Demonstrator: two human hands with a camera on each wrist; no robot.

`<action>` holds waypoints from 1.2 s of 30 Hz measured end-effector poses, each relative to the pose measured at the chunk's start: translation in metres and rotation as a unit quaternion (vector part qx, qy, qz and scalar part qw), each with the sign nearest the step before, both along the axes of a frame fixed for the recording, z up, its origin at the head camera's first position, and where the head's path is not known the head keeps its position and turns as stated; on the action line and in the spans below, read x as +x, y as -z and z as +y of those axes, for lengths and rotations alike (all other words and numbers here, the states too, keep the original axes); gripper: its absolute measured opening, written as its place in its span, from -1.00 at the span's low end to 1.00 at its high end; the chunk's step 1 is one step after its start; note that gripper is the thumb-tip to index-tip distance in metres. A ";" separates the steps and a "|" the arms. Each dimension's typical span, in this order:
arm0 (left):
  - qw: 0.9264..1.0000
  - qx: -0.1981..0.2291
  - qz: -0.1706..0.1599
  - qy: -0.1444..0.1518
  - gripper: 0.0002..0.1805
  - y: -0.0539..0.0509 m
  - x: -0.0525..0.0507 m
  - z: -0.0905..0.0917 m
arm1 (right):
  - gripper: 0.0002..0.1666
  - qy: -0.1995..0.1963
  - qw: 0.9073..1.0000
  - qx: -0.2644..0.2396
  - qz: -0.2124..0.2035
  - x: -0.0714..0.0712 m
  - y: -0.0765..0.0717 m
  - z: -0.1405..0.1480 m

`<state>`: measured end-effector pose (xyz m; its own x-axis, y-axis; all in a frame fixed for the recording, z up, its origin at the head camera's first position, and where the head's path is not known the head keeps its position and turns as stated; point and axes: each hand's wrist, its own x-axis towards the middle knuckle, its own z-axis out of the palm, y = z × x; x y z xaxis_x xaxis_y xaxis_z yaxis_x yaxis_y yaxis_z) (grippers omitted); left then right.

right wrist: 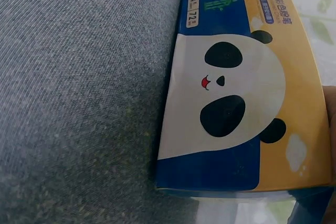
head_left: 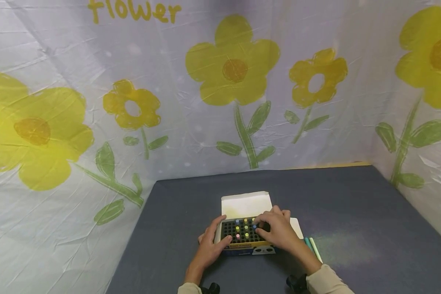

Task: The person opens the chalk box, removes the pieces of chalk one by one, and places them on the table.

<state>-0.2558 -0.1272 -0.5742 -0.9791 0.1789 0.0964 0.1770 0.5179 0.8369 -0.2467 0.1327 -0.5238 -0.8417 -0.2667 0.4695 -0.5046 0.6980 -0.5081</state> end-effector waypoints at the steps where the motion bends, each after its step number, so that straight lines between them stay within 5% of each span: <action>1: 1.000 0.000 -0.001 0.000 -0.31 0.000 0.000 0.000 | -0.74 0.002 1.000 0.002 -0.003 0.000 -0.001 -0.001; 36: 1.000 0.017 -0.002 0.024 -0.29 -0.001 0.001 -0.002 | -0.72 -0.023 0.995 -0.078 0.064 0.000 0.005 -0.003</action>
